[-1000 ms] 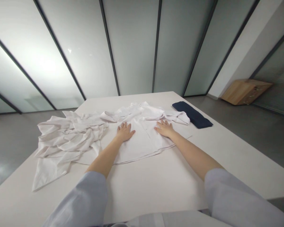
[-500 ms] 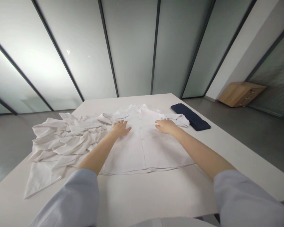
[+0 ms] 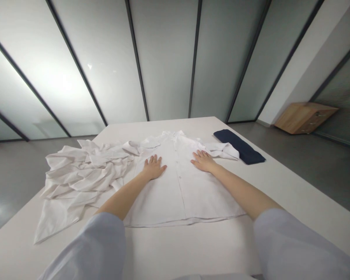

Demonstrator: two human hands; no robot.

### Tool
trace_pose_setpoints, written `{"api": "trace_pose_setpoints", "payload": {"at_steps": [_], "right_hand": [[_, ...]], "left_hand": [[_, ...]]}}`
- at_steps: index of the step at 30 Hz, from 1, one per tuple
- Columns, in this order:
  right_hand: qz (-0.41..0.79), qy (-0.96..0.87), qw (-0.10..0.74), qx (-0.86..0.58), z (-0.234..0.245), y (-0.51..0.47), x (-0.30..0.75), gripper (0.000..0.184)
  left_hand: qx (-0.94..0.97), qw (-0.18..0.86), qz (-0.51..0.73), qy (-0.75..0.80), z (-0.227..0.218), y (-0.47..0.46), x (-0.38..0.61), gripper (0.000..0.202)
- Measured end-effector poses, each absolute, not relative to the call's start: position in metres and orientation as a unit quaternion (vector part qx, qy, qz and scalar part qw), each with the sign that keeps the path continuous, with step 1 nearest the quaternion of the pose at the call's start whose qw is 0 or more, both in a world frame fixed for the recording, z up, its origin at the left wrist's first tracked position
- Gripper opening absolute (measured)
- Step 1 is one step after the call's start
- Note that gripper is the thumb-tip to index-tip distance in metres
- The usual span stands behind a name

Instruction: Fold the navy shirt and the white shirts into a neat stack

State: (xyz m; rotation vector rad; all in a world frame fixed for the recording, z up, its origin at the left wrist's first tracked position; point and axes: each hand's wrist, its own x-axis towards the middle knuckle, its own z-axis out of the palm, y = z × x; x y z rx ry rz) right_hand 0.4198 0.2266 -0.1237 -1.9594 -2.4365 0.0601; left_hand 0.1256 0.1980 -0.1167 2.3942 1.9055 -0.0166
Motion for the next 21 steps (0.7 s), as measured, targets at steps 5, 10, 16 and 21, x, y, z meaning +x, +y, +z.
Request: {"api": "trace_pose_setpoints", "payload": {"at_steps": [5, 10, 16, 21], "right_hand": [[-0.005, -0.822, 0.005, -0.570, -0.109, 0.203, 0.425, 0.058], [0.016, -0.830, 0.035, -0.556, -0.086, 0.199, 0.414, 0.035], [0.006, -0.856, 0.060, -0.514, -0.098, 0.225, 0.399, 0.051], [0.011, -0.805, 0.041, -0.592, -0.116, 0.239, 0.405, 0.058]], "left_hand": [[0.789, 0.032, -0.036, 0.613, -0.099, 0.174, 0.133, 0.067], [0.806, 0.037, -0.048, 0.589, -0.073, 0.184, 0.141, 0.063], [0.813, 0.008, 0.033, 0.581, -0.093, 0.217, 0.140, 0.060], [0.779, 0.020, 0.016, 0.627, -0.110, 0.229, 0.125, 0.061]]}}
